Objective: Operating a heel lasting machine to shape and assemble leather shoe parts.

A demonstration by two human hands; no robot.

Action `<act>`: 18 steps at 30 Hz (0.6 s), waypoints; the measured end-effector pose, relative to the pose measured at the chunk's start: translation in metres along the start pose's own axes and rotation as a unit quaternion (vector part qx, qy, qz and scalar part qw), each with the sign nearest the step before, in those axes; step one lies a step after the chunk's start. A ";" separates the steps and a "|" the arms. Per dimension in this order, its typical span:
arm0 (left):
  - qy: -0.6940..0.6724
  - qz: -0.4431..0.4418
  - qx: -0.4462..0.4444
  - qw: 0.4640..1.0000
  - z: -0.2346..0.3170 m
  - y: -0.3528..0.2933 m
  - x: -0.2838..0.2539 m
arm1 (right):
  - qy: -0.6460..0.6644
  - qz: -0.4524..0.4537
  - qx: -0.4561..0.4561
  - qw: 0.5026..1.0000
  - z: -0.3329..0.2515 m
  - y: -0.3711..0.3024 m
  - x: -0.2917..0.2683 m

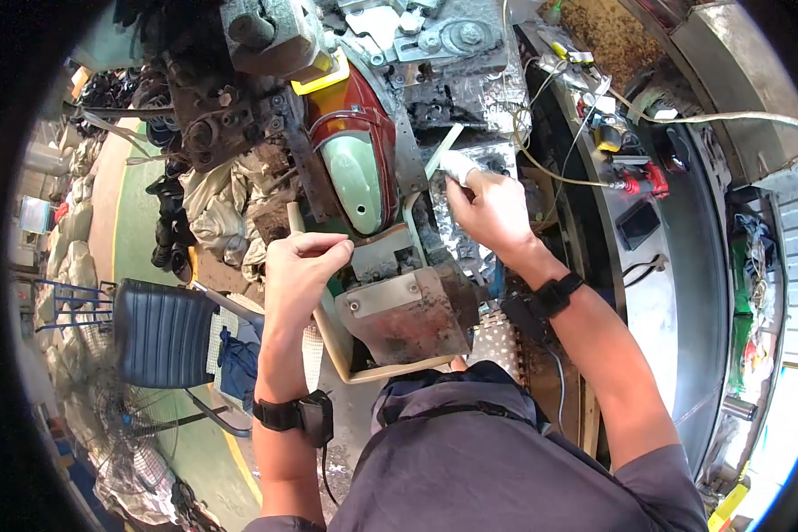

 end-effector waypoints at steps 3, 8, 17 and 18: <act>0.020 -0.008 0.007 1.000 -0.006 -0.001 -0.004 | -0.002 0.005 -0.001 1.000 -0.002 0.000 -0.001; -0.072 0.019 -0.013 0.997 -0.035 -0.011 -0.014 | -0.013 0.012 -0.009 1.000 -0.005 0.001 -0.003; -0.364 0.245 -0.121 0.891 -0.129 -0.057 -0.042 | -0.066 -0.055 0.054 0.995 -0.009 0.004 -0.002; -0.362 0.241 -0.118 0.893 -0.134 -0.056 -0.047 | -0.095 -0.077 0.087 0.989 -0.010 0.006 0.000</act>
Point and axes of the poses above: each hand's wrist, its own y-axis towards the middle knuckle, its own x-axis out of the palm, z = x × y, the point moved 7 cm from there along y, towards the middle knuckle, and after that the axes turned 15 degrees about x, right-handed, at the moved point
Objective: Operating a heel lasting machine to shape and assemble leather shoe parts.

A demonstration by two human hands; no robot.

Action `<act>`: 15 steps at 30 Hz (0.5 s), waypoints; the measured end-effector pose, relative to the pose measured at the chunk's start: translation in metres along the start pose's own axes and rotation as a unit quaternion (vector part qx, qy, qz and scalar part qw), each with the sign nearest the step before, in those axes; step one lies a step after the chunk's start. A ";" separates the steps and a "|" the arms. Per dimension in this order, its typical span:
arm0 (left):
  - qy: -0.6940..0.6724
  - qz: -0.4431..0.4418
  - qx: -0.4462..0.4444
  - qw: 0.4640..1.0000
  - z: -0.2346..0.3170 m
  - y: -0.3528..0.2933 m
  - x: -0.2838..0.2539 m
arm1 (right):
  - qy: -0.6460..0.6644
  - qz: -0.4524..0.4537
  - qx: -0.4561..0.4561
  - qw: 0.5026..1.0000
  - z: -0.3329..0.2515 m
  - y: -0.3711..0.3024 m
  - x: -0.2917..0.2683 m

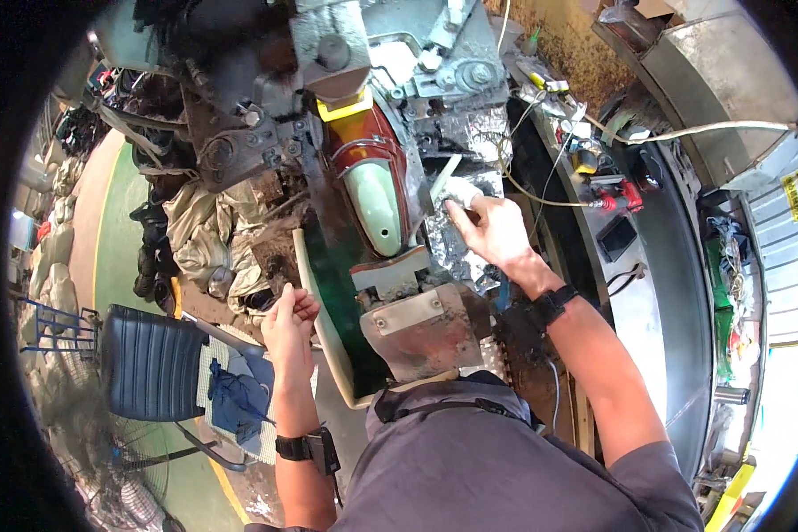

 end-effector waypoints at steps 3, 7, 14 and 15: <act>0.002 -0.001 -0.007 1.000 0.005 0.017 -0.008 | 0.096 -0.105 0.063 0.988 -0.021 0.002 0.002; 0.002 -0.032 -0.001 0.999 0.015 0.042 0.004 | 0.175 -0.230 0.075 0.954 -0.078 -0.007 0.022; -0.014 -0.093 0.030 0.995 0.030 0.040 0.040 | 0.053 -0.060 0.003 0.997 -0.121 -0.016 0.046; -0.010 -0.093 0.015 0.995 0.031 0.035 0.043 | 0.065 -0.048 0.002 0.997 -0.118 -0.016 0.047</act>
Point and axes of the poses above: each hand's wrist, its own y-axis towards the middle knuckle, its own x-axis out of the palm, z = x × y, the point moved 7 cm from there along y, towards the middle knuckle, and after that the axes turned 15 degrees about x, right-handed, at the moved point
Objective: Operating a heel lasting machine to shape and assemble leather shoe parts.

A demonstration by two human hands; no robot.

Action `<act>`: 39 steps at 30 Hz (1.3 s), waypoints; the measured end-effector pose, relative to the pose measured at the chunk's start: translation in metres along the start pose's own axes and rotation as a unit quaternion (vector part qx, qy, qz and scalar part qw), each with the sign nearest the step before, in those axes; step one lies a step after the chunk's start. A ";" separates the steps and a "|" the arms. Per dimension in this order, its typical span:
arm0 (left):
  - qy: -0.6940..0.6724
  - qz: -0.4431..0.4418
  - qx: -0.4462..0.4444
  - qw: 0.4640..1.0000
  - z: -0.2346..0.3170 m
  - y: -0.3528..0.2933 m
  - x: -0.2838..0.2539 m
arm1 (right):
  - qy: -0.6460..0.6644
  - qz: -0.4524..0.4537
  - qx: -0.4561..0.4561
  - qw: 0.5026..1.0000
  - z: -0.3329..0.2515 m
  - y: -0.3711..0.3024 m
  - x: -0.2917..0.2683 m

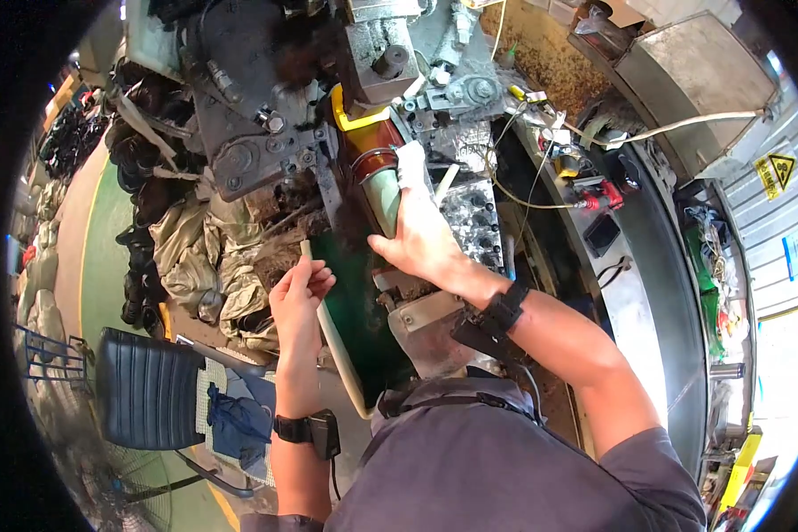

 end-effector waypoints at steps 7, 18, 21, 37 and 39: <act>-0.019 -0.056 0.055 0.997 0.035 -0.014 0.037 | 0.054 0.014 0.069 0.996 -0.009 -0.004 -0.029; -0.129 -0.179 0.150 0.964 0.085 -0.087 0.163 | 0.089 -0.034 -0.107 0.990 0.032 -0.196 -0.144; -0.183 -0.274 0.178 0.927 0.086 -0.123 0.203 | 0.069 0.012 -0.078 0.995 0.069 -0.232 -0.152; -0.071 -0.442 -0.400 0.800 -0.177 -0.263 0.397 | 0.341 0.074 0.096 0.932 0.233 -0.337 -0.294; -0.109 -0.555 -0.330 0.756 -0.183 -0.303 0.402 | 0.302 0.140 0.103 0.937 0.257 -0.353 -0.314</act>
Point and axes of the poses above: each hand's wrist, its own y-axis towards the middle knuckle, its own x-axis out of the palm, z = x × y, the point moved 7 cm from there along y, towards the middle knuckle, and after that the axes turned 15 degrees about x, right-handed, at the moved point
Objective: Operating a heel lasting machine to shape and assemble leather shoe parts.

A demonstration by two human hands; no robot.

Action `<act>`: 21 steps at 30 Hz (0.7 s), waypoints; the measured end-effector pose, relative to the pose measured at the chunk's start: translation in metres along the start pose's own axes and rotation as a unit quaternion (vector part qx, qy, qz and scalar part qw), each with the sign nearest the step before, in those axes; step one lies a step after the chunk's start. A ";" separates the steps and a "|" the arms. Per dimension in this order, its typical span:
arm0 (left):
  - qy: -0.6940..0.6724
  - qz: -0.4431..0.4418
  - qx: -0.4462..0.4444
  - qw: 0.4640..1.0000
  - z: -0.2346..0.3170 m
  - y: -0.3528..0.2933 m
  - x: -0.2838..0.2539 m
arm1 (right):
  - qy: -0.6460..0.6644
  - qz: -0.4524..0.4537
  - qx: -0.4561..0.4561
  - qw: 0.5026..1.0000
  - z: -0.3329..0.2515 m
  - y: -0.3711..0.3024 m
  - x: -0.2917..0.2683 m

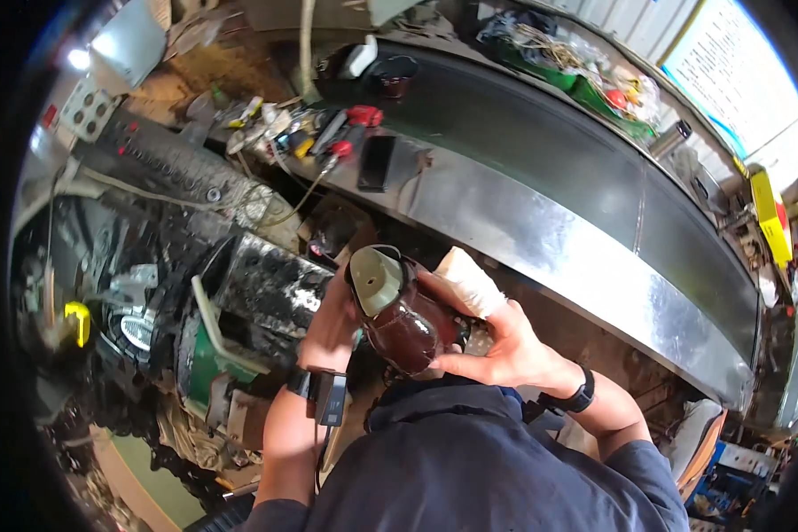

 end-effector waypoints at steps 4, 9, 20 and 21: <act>0.162 -0.137 0.044 0.976 -0.043 0.035 0.033 | 0.021 0.052 0.027 0.998 0.028 -0.009 -0.055; 0.007 -0.218 -0.081 0.973 -0.084 0.069 0.059 | 0.050 0.078 0.040 0.995 0.048 -0.013 -0.098; 0.185 0.298 -0.169 0.921 -0.166 0.151 0.025 | 0.097 0.190 0.321 0.923 0.139 -0.022 -0.163; 0.161 0.270 -0.200 0.928 -0.186 0.158 0.027 | 0.142 0.276 0.263 0.914 0.153 -0.029 -0.177</act>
Point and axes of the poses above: each hand's wrist, its own y-axis towards the middle knuckle, its own x-axis out of the palm, z = x × y, the point moved 7 cm from there along y, towards the middle knuckle, and after that the axes turned 15 degrees about x, right-handed, at the moved point
